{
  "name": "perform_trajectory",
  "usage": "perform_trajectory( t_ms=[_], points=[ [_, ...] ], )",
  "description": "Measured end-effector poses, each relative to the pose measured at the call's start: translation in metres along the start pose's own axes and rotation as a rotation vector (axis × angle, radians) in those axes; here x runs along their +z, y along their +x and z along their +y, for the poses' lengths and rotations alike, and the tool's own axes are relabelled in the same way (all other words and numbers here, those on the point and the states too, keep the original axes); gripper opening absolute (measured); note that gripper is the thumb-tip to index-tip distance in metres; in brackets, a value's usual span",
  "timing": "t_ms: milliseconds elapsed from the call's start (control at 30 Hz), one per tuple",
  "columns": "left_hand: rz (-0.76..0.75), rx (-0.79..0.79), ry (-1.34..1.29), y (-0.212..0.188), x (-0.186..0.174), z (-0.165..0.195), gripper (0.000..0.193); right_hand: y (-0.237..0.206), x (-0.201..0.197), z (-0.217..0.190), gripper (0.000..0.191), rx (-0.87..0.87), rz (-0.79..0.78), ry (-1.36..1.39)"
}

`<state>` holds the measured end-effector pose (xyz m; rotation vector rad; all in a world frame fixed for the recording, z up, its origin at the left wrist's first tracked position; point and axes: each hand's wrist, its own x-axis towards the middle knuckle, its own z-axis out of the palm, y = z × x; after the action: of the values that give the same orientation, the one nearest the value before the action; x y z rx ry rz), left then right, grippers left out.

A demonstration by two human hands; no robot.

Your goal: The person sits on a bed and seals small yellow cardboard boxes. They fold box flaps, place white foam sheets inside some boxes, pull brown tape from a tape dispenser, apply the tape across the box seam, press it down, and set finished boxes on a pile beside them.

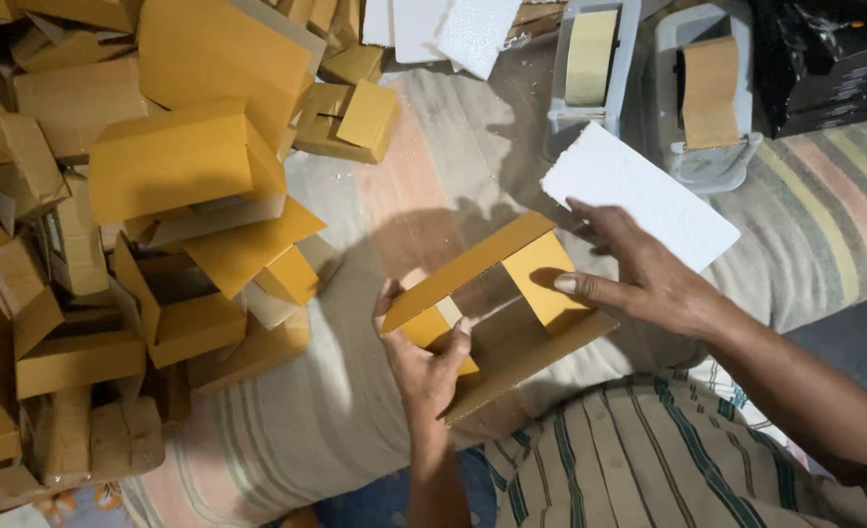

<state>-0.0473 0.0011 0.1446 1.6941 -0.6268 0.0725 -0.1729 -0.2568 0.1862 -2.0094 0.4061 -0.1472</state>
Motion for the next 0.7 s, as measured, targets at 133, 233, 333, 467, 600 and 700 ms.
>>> perform_trajectory(
  t_ms=[133, 233, 333, 467, 600, 700],
  points=[
    [-0.060, -0.179, -0.158, 0.004, 0.003, 0.000, 0.093, 0.004, 0.006, 0.004, 0.097, 0.174, -0.110, 0.185],
    [-0.096, -0.247, -0.158, 0.009, 0.002, -0.001, 0.093, 0.002, 0.009, 0.006, 0.090, 0.176, -0.112, 0.300],
    [-0.094, -0.291, -0.295, 0.011, 0.001, 0.000, 0.087, 0.004, 0.013, 0.009, 0.085, 0.157, -0.068, 0.388],
    [-0.115, -0.237, -0.412, 0.008, -0.006, -0.003, 0.053, 0.015, 0.019, 0.023, 0.081, 0.224, -0.041, 0.404],
    [-0.182, 0.055, -0.340, 0.007, -0.007, -0.024, 0.014, 0.025, 0.027, 0.043, 0.073, 0.158, -0.049, 0.589],
    [-0.195, -0.058, -0.394, 0.004, -0.005, -0.045, 0.025, 0.025, 0.037, 0.049, 0.070, 0.046, -0.015, 0.819]
  ],
)
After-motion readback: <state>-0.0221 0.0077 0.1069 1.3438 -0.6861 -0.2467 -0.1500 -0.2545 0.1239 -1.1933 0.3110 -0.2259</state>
